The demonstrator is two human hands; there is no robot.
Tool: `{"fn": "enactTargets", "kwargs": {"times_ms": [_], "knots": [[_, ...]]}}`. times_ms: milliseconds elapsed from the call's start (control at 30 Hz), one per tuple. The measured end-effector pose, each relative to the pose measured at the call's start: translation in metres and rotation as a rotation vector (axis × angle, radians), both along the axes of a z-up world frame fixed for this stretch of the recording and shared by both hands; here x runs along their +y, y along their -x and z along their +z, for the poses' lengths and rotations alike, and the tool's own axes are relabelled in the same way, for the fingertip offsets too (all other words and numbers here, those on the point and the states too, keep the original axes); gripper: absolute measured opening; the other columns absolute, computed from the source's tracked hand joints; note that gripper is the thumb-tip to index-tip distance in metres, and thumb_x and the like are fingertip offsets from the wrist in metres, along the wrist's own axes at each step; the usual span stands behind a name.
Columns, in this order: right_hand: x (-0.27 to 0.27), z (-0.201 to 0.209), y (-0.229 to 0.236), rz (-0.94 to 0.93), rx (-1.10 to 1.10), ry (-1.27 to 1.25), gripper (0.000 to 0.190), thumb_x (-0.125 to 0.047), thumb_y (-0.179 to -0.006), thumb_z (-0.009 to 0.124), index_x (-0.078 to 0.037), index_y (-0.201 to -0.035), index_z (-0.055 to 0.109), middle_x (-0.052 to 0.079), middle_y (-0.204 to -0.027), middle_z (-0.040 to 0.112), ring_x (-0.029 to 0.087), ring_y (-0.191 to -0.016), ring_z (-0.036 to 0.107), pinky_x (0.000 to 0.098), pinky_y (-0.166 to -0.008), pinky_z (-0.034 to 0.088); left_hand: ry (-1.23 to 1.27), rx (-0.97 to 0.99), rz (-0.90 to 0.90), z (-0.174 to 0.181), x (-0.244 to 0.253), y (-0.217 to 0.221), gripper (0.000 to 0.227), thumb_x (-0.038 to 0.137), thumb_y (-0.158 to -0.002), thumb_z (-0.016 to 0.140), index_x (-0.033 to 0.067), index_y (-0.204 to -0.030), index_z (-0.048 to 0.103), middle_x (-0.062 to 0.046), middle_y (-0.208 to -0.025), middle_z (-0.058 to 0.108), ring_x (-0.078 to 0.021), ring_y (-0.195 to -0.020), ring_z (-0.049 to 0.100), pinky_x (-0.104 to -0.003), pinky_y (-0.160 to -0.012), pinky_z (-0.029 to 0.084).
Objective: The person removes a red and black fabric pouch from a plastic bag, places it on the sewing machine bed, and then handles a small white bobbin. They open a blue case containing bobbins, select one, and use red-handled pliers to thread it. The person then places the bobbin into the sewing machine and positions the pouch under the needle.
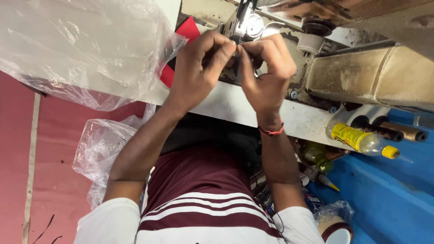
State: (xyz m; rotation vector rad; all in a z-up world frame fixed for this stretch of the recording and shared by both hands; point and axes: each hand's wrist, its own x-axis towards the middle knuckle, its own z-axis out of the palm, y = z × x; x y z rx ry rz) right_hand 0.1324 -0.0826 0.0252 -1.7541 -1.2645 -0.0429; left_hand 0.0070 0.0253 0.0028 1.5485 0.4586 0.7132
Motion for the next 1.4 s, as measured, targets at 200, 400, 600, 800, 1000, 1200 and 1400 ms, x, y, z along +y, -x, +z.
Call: {"fn": "enactTargets", "kwargs": {"times_ms": [200,400,600,800,1000,1200,1400], "knots": [[-0.003,-0.001,0.023,-0.002,0.060,0.012,0.016,0.010,-0.088,0.075,0.001,-0.096,0.065,0.009,-0.089,0.061,0.015,-0.074,0.061,0.0279,-0.067,0.048,0.080,0.057,-0.038,-0.002,0.010,-0.013,0.015,0.015,-0.103,0.071,0.0013,-0.098,0.071,0.003,-0.073,0.064,-0.0006,-0.066,0.052,-0.022,-0.056,0.040],[-0.037,-0.023,0.025,-0.180,0.084,-0.061,0.008,0.006,-0.107,0.064,0.001,-0.111,0.068,0.009,-0.099,0.066,0.018,-0.089,0.063,0.0288,-0.080,0.052,-0.242,-0.019,0.066,-0.014,0.029,-0.012,0.012,0.007,-0.109,0.071,0.0026,-0.099,0.065,-0.002,-0.085,0.072,-0.0099,-0.076,0.070,-0.024,-0.068,0.050],[-0.040,-0.050,0.009,-0.105,0.715,0.025,0.039,0.003,-0.104,0.049,0.005,-0.143,0.054,0.021,-0.131,0.066,0.027,-0.112,0.069,0.0352,-0.089,0.059,-0.255,0.015,0.100,-0.051,0.039,-0.042,0.009,-0.003,-0.101,0.069,0.0006,-0.095,0.064,-0.006,-0.079,0.071,-0.0145,-0.072,0.074,-0.028,-0.063,0.052],[-0.029,-0.016,0.000,-0.068,-0.312,0.251,0.068,0.012,-0.097,0.046,0.005,-0.162,0.027,0.027,-0.158,0.038,0.038,-0.147,0.046,0.0471,-0.120,0.044,-0.287,0.074,0.159,-0.059,0.030,-0.024,0.015,-0.001,-0.102,0.065,0.0033,-0.116,0.070,-0.012,-0.105,0.075,-0.0219,-0.093,0.077,-0.034,-0.076,0.059],[-0.066,-0.032,0.007,-0.131,0.111,0.208,0.055,0.013,-0.100,0.051,0.002,-0.154,0.047,0.020,-0.148,0.059,0.033,-0.135,0.063,0.0392,-0.110,0.053,-0.658,0.420,0.248,-0.079,0.012,0.039,0.034,0.003,-0.099,0.066,-0.0001,-0.133,0.063,-0.021,-0.122,0.066,-0.0401,-0.117,0.061,-0.048,-0.101,0.052],[-0.098,-0.078,0.012,-0.127,-0.191,0.528,0.048,0.003,-0.094,0.068,0.002,-0.140,0.056,0.024,-0.145,0.053,0.040,-0.137,0.049,0.0508,-0.114,0.040,-0.756,0.725,0.276,-0.110,-0.003,0.054,0.072,0.022,-0.090,0.081,-0.0042,-0.147,0.046,-0.031,-0.133,0.056,-0.0471,-0.124,0.053,-0.053,-0.102,0.044],[-0.120,-0.112,0.004,-0.220,-0.225,0.608,0.057,0.010,-0.087,0.062,-0.001,-0.143,0.060,0.017,-0.147,0.056,0.035,-0.139,0.049,0.0483,-0.117,0.036,-0.735,0.635,0.236,-0.107,0.017,0.045,0.093,0.027,-0.078,0.088,-0.0069,-0.150,0.042,-0.033,-0.143,0.051,-0.0496,-0.131,0.049,-0.056,-0.109,0.040]]}}
